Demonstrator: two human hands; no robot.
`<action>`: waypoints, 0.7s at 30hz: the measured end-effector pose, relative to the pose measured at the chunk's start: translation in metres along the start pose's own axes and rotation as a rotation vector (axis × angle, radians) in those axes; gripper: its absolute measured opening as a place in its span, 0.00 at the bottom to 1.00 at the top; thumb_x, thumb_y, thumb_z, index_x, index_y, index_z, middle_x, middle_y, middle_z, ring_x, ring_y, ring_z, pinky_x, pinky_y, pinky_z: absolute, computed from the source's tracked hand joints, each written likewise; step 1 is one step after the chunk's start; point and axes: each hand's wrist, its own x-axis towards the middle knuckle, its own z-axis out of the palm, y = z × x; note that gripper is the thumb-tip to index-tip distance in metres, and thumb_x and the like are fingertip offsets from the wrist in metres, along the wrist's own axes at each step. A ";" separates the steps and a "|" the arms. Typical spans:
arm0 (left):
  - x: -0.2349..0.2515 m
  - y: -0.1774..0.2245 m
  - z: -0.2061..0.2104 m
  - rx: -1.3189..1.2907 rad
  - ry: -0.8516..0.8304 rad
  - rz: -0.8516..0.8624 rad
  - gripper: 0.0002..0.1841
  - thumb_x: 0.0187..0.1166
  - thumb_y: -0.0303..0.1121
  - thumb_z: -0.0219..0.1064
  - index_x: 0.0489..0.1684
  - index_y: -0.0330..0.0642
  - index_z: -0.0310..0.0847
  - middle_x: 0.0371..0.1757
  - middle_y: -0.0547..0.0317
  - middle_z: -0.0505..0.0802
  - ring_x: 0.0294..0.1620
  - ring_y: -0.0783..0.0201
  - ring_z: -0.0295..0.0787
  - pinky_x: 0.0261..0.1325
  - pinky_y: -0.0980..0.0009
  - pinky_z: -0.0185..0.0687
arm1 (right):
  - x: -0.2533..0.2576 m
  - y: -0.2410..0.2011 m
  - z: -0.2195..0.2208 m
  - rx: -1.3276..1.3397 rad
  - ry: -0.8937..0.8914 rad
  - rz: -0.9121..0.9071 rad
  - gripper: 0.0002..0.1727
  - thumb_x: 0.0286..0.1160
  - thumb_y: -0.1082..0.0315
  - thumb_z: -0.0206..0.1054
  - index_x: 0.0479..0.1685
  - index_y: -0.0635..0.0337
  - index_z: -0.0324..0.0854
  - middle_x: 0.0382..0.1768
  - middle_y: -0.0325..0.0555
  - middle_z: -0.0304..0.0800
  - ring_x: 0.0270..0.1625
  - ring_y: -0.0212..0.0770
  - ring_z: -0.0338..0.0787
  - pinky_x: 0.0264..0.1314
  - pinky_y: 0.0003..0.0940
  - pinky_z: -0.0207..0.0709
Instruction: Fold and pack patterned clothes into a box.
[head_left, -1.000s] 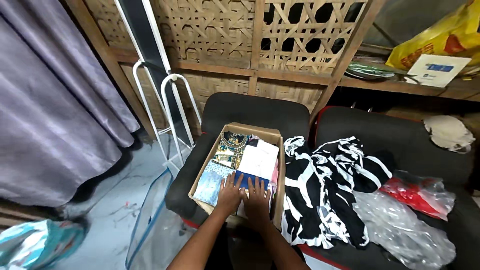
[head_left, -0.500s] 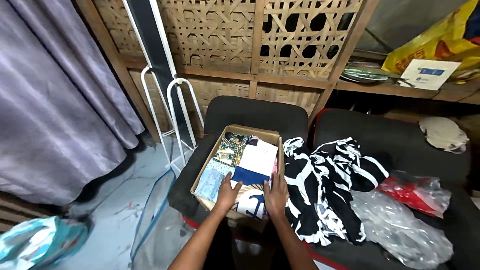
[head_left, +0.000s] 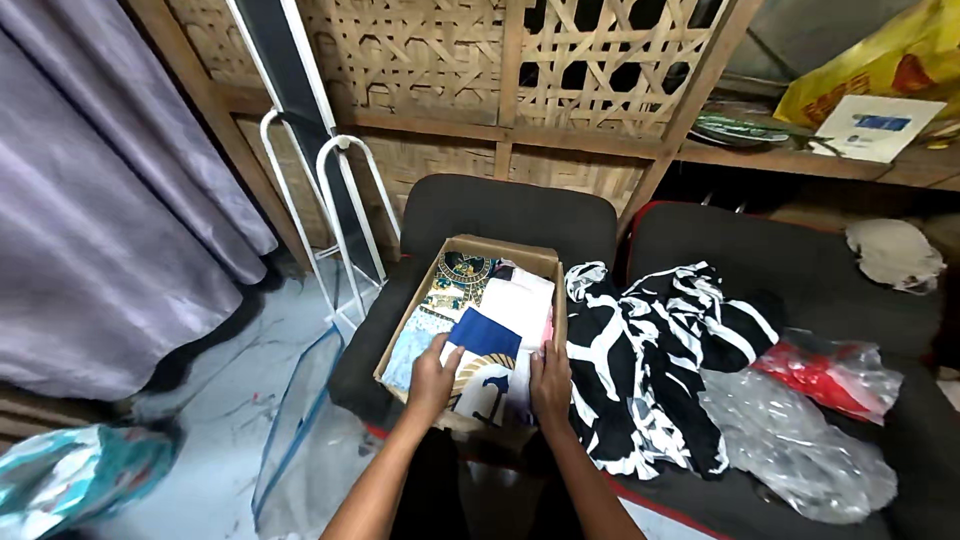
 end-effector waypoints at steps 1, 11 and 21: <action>0.003 0.004 -0.015 0.031 0.043 0.011 0.19 0.86 0.36 0.63 0.69 0.33 0.81 0.55 0.42 0.94 0.59 0.51 0.92 0.67 0.48 0.83 | 0.000 0.000 0.000 -0.007 0.001 -0.002 0.31 0.89 0.52 0.50 0.80 0.67 0.73 0.83 0.71 0.67 0.81 0.71 0.73 0.77 0.67 0.69; 0.096 0.023 -0.071 0.073 0.210 0.116 0.19 0.90 0.40 0.58 0.69 0.37 0.79 0.46 0.40 0.92 0.45 0.49 0.91 0.55 0.43 0.83 | 0.001 -0.007 -0.005 -0.081 -0.088 0.077 0.33 0.85 0.50 0.59 0.84 0.60 0.71 0.87 0.70 0.60 0.82 0.72 0.71 0.75 0.67 0.69; 0.209 -0.009 -0.016 0.289 0.152 -0.101 0.34 0.88 0.47 0.61 0.88 0.36 0.61 0.82 0.28 0.74 0.82 0.31 0.69 0.79 0.30 0.62 | 0.004 -0.011 -0.005 -0.139 -0.176 0.154 0.33 0.85 0.46 0.60 0.83 0.57 0.73 0.89 0.67 0.56 0.87 0.68 0.65 0.80 0.64 0.66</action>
